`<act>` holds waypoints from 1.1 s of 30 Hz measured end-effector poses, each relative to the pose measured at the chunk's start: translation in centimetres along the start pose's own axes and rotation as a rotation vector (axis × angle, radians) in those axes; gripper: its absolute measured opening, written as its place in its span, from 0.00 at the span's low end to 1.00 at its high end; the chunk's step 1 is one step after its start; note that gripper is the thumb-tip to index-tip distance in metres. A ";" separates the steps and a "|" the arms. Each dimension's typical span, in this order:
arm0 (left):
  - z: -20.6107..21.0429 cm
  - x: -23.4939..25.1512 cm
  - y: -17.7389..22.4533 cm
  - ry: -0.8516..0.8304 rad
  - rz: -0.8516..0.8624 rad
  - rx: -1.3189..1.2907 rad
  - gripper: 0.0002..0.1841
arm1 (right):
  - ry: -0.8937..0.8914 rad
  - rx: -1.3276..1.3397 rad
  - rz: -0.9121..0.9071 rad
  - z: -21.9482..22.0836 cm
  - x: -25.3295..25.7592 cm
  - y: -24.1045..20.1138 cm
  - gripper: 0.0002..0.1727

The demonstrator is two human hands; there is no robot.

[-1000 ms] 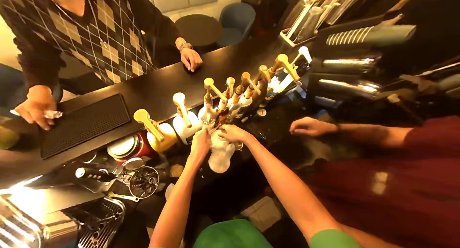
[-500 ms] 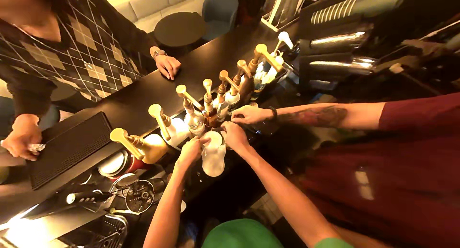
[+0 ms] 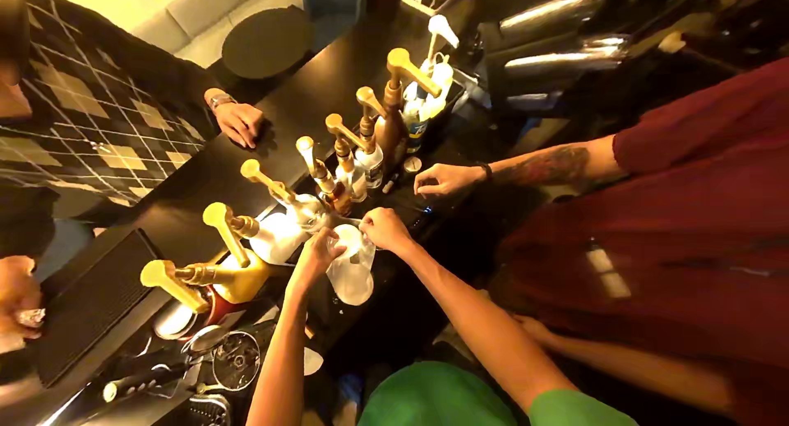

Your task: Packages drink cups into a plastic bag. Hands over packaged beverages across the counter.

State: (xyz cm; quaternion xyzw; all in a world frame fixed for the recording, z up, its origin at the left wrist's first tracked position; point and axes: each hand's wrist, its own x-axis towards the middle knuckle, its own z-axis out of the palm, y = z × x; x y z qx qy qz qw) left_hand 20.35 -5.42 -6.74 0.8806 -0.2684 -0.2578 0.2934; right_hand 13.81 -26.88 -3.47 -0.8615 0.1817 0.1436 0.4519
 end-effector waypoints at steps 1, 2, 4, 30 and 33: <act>0.1 0.1 -0.2 -0.004 -0.003 -0.004 0.25 | 0.010 0.009 -0.004 0.4 0.4 0.4 0.12; 0.1 0.2 -0.3 -0.009 -0.007 -0.010 0.25 | 0.013 0.024 -0.016 0.7 0.8 0.7 0.12; 0.1 0.2 -0.7 -0.020 -0.005 -0.023 0.26 | 0.016 0.041 -0.055 1.1 1.1 1.0 0.10; 1.4 -0.9 2.5 -0.030 -0.077 0.270 0.34 | -0.074 -0.222 -0.159 0.8 2.3 -1.4 0.10; 1.3 -0.9 2.8 -0.050 -0.053 0.263 0.34 | -0.027 -0.274 -0.209 0.8 1.9 -2.3 0.03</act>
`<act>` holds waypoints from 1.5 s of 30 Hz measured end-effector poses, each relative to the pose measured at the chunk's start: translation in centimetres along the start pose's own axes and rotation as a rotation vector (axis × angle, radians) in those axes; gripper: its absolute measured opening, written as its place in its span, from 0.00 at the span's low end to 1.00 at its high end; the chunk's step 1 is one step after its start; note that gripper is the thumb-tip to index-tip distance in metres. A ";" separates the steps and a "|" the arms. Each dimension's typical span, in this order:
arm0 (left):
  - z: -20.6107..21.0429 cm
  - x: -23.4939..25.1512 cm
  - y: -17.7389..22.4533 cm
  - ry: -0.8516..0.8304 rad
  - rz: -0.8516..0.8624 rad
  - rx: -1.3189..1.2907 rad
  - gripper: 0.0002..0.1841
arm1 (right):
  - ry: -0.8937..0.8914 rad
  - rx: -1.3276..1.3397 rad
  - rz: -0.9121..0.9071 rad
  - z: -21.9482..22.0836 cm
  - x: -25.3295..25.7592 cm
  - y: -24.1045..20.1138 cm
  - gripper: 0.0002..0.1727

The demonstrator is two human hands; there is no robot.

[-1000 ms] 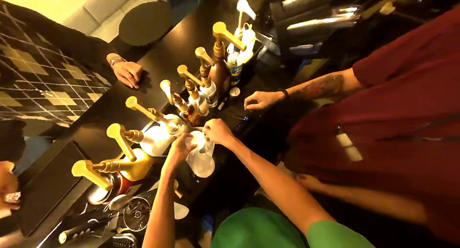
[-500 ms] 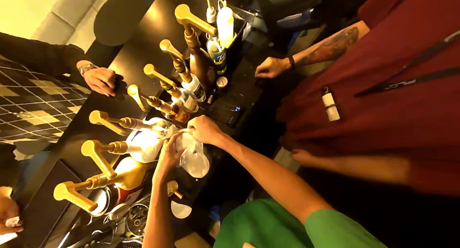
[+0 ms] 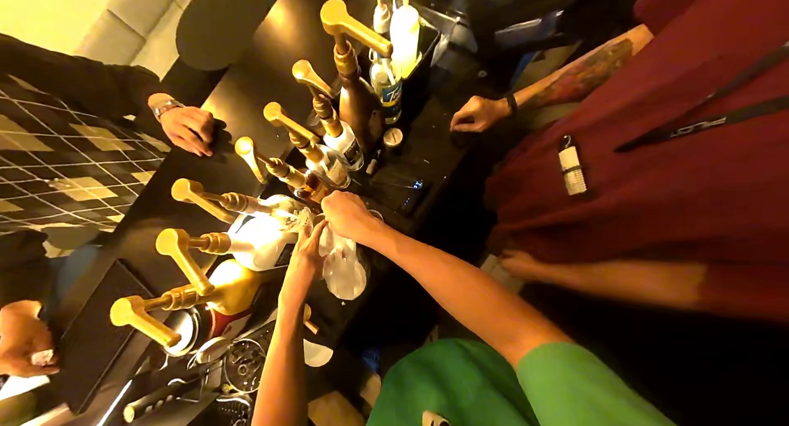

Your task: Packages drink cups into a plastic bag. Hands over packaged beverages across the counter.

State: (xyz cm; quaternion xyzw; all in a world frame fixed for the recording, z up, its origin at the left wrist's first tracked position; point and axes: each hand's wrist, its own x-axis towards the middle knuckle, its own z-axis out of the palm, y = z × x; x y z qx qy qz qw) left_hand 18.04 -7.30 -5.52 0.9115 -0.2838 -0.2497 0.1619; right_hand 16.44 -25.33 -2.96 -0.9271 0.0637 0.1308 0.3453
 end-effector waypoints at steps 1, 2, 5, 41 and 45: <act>-0.1 0.0 0.0 -0.008 -0.017 -0.019 0.34 | 0.007 0.004 -0.009 -0.1 -0.1 -0.2 0.04; -0.2 0.1 0.0 -0.014 -0.040 -0.031 0.35 | 0.010 0.007 -0.017 -0.2 -0.2 -0.2 0.04; -0.2 0.3 -0.2 -0.027 -0.090 -0.061 0.42 | 0.024 0.022 -0.041 -0.1 -0.3 0.2 0.06; -0.9 -2.3 1.0 0.348 -0.270 -0.173 0.11 | -0.183 -0.296 -0.425 -0.8 -2.3 -3.4 0.07; -0.6 -2.1 0.7 0.415 -0.269 -0.175 0.12 | -0.325 -0.307 -0.260 1.2 -1.4 -3.0 0.14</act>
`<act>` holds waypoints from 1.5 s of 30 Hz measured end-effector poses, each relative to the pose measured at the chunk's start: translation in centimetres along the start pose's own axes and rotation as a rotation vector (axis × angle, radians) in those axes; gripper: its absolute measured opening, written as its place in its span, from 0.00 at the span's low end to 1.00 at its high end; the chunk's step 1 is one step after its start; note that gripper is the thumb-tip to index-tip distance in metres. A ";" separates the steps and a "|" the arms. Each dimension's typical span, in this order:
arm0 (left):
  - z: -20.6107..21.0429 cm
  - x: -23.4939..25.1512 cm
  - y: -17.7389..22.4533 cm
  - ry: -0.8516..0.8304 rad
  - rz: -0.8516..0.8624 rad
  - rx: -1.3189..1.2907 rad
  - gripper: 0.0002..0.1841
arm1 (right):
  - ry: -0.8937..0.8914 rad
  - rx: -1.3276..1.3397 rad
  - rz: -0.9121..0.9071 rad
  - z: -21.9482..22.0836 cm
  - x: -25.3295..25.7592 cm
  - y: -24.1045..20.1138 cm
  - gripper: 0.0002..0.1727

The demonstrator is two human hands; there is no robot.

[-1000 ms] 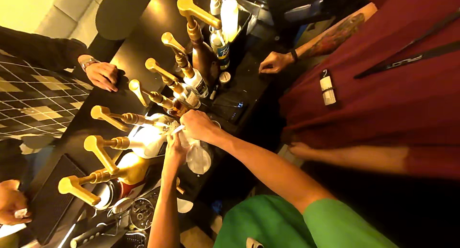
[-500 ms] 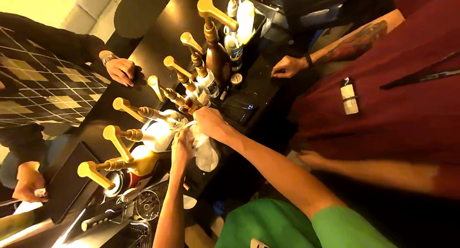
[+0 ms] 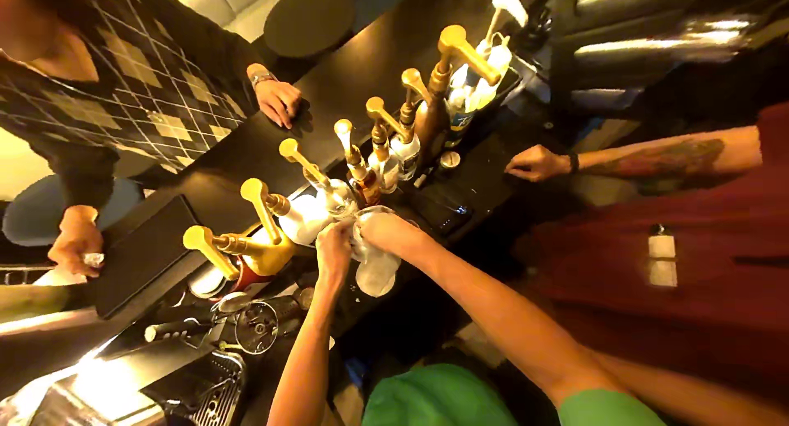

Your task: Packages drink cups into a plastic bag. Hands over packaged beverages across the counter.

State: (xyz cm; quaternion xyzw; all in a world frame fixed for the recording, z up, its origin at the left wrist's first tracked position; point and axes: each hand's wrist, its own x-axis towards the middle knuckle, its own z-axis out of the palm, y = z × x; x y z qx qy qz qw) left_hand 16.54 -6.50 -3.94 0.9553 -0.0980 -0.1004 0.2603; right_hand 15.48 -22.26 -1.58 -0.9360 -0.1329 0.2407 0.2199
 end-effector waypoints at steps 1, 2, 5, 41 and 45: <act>0.0 -0.1 0.0 0.019 0.008 -0.004 0.12 | -0.008 0.011 0.015 0.2 0.1 0.0 0.16; -0.1 -0.2 -0.1 0.044 0.026 -0.008 0.11 | -0.011 0.004 0.014 0.2 0.2 0.1 0.17; -0.5 -0.6 -0.3 0.126 0.099 -0.031 0.09 | -0.043 0.001 0.050 0.2 0.1 -0.1 0.19; -1.8 -3.7 1.1 0.223 0.274 0.042 0.13 | 0.435 0.993 0.385 1.3 -5.4 2.1 0.32; -1.8 -1.1 2.2 -0.054 0.647 0.123 0.15 | 0.375 1.013 0.444 1.0 -5.8 1.7 0.33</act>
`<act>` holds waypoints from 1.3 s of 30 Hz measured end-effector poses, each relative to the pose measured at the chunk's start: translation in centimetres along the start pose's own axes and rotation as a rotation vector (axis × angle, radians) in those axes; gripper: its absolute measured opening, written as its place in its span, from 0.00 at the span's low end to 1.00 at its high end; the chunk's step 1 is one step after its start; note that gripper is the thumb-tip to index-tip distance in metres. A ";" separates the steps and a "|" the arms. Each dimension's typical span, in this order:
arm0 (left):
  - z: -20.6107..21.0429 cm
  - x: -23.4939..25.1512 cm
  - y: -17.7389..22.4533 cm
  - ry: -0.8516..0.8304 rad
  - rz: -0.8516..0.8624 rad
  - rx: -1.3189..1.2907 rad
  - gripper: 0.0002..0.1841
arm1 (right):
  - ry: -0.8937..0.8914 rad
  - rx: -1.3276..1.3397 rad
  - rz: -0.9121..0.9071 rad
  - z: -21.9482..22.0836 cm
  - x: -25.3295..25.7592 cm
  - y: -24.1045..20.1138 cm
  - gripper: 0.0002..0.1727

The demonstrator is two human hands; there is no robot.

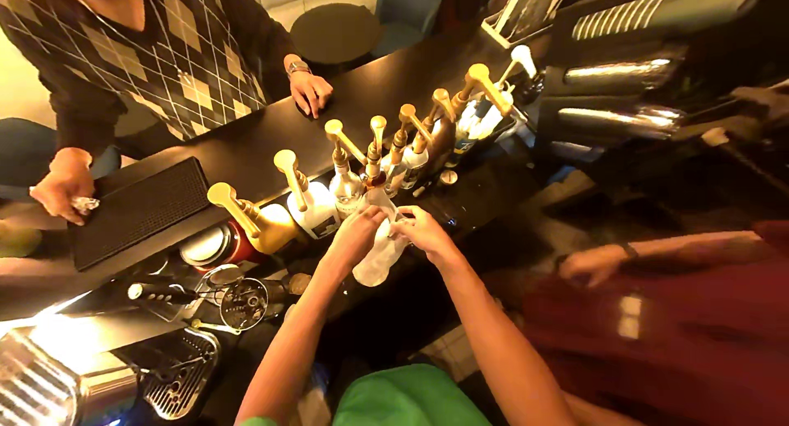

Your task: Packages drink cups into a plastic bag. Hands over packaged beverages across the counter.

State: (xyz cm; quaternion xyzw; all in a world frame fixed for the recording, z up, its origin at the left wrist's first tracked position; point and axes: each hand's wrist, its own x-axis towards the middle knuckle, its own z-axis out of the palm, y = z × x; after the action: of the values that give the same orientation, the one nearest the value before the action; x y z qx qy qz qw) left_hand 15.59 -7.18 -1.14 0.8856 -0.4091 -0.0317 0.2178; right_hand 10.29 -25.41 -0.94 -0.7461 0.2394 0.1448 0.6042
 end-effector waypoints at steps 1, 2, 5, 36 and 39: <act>0.3 0.7 -0.3 -0.111 0.012 -0.028 0.16 | -0.010 -0.001 0.000 0.0 -0.1 -0.2 0.33; 0.7 1.4 -0.6 -0.232 -0.017 -0.023 0.18 | -0.012 -0.004 -0.005 0.0 -0.2 -0.3 0.32; 2.8 3.4 -2.1 -0.439 -0.099 0.048 0.27 | -0.015 0.003 -0.048 0.2 -0.1 -0.2 0.27; 1.1 -4.6 1.9 0.253 -0.736 -0.162 0.36 | -0.168 -0.008 -0.166 -1.5 0.4 1.4 0.32; 2.0 -4.7 0.5 0.245 -0.843 -0.529 0.33 | -0.208 0.003 -0.187 -0.4 1.4 2.1 0.33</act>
State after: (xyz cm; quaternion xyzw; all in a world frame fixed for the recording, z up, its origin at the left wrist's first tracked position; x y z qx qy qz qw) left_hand 11.61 -4.70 -3.32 0.8853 0.0343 -0.1150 0.4492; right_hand 10.31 -26.33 -3.28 -0.7454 0.1052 0.1640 0.6375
